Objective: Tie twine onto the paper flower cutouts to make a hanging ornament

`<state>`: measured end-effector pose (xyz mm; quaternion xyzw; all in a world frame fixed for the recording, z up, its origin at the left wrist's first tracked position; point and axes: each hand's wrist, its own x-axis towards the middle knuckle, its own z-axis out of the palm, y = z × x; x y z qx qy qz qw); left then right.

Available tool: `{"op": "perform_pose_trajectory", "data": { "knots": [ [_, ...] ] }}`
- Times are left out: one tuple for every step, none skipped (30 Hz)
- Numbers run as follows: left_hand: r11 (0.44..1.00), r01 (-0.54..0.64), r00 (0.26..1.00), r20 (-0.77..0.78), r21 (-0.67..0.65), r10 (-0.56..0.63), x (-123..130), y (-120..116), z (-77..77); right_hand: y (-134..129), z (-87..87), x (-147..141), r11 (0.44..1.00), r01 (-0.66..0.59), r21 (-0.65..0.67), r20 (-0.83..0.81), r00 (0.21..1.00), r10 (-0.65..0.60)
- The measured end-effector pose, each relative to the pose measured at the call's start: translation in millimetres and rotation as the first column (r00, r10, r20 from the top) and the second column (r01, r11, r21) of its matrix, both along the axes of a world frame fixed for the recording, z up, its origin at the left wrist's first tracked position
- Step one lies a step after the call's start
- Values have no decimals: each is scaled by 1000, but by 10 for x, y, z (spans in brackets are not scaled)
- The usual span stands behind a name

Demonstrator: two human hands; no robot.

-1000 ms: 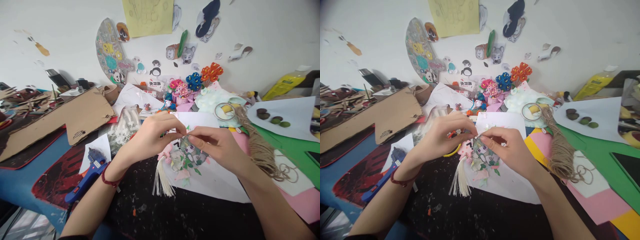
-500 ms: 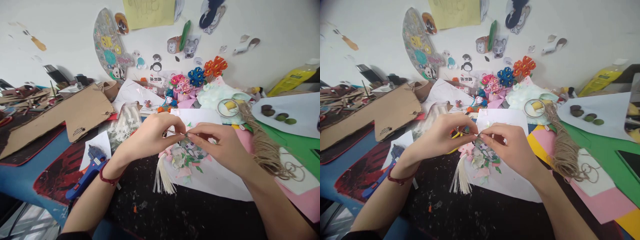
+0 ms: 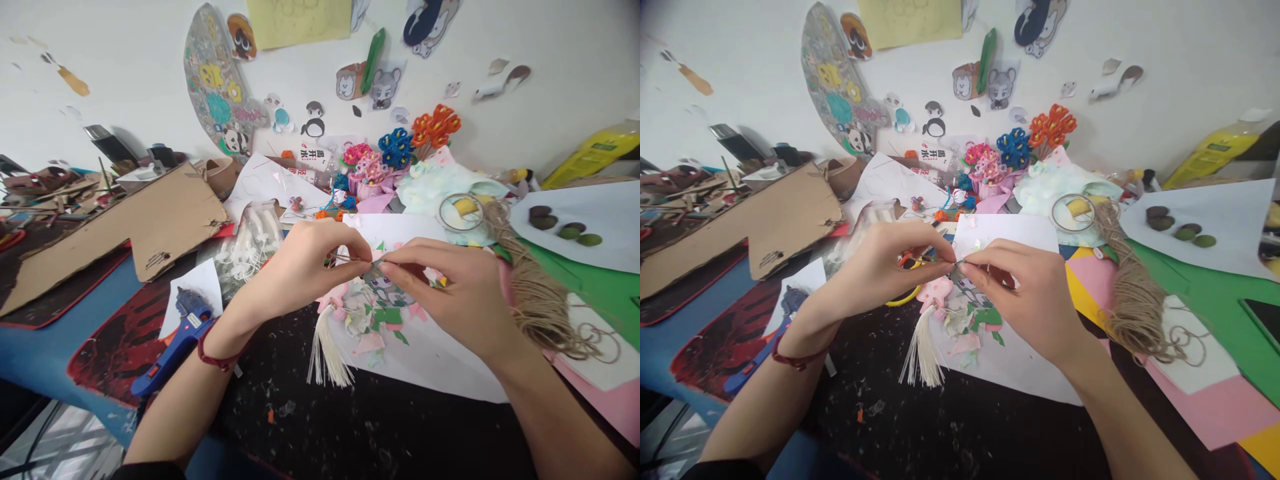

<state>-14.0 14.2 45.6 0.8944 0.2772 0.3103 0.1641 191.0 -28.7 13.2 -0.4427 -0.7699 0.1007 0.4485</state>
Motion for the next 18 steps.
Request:
{"op": "perform_pose_trajectory", "data": {
  "knots": [
    [1000,8,1000,-5,22,-7,4,-6,3,-1,-1,-1,1000,5,22,5,1000,-5],
    [999,12,1000,-10,47,-12,7,-12,6,-1,-4,-2,999,9,42,7,1000,-10],
    [997,13,1000,-12,76,-13,10,-16,7,0,-8,-1,998,13,55,8,1000,-14],
    [994,12,1000,-14,105,-11,11,-20,8,3,-13,2,998,17,65,6,1000,-17],
    [991,10,1000,-14,133,-8,12,-22,7,6,-18,5,997,19,69,2,1000,-19],
    [987,9,1000,-14,159,-7,13,-24,4,9,-24,9,997,20,72,-3,1000,-20],
    [983,10,1000,-14,181,-8,13,-25,0,13,-29,12,997,21,74,-6,1000,-20],
    [980,12,1000,-15,200,-10,14,-26,-4,15,-33,15,997,21,76,-10,1000,-21],
    [976,17,1000,-19,215,-13,15,-27,-9,16,-34,16,997,21,76,-12,1000,-20],
    [973,19,1000,-22,229,-14,17,-28,-14,15,-34,15,997,20,73,-14,1000,-19],
    [970,19,1000,-22,241,-14,21,-31,-19,12,-31,13,997,20,68,-13,1000,-20],
    [968,18,1000,-22,251,-12,25,-34,-23,8,-28,9,998,22,66,-13,1000,-21],
    [965,16,1000,-20,261,-11,31,-38,-27,2,-23,4,997,24,68,-12,1000,-23],
    [962,11,1000,-18,272,-7,37,-43,-29,-4,-19,-2,997,28,78,-12,1000,-27],
    [959,5,1000,-13,284,-1,44,-48,-31,-11,-16,-9,995,34,91,-12,999,-33],
    [956,-3,1000,-8,295,5,51,-53,-33,-17,-14,-15,993,41,108,-14,999,-40],
    [953,-9,1000,-4,303,11,59,-58,-34,-24,-14,-22,991,49,125,-17,999,-47],
    [950,-16,1000,3,311,16,67,-63,-35,-29,-15,-29,988,56,140,-19,998,-54]
  ]
}}
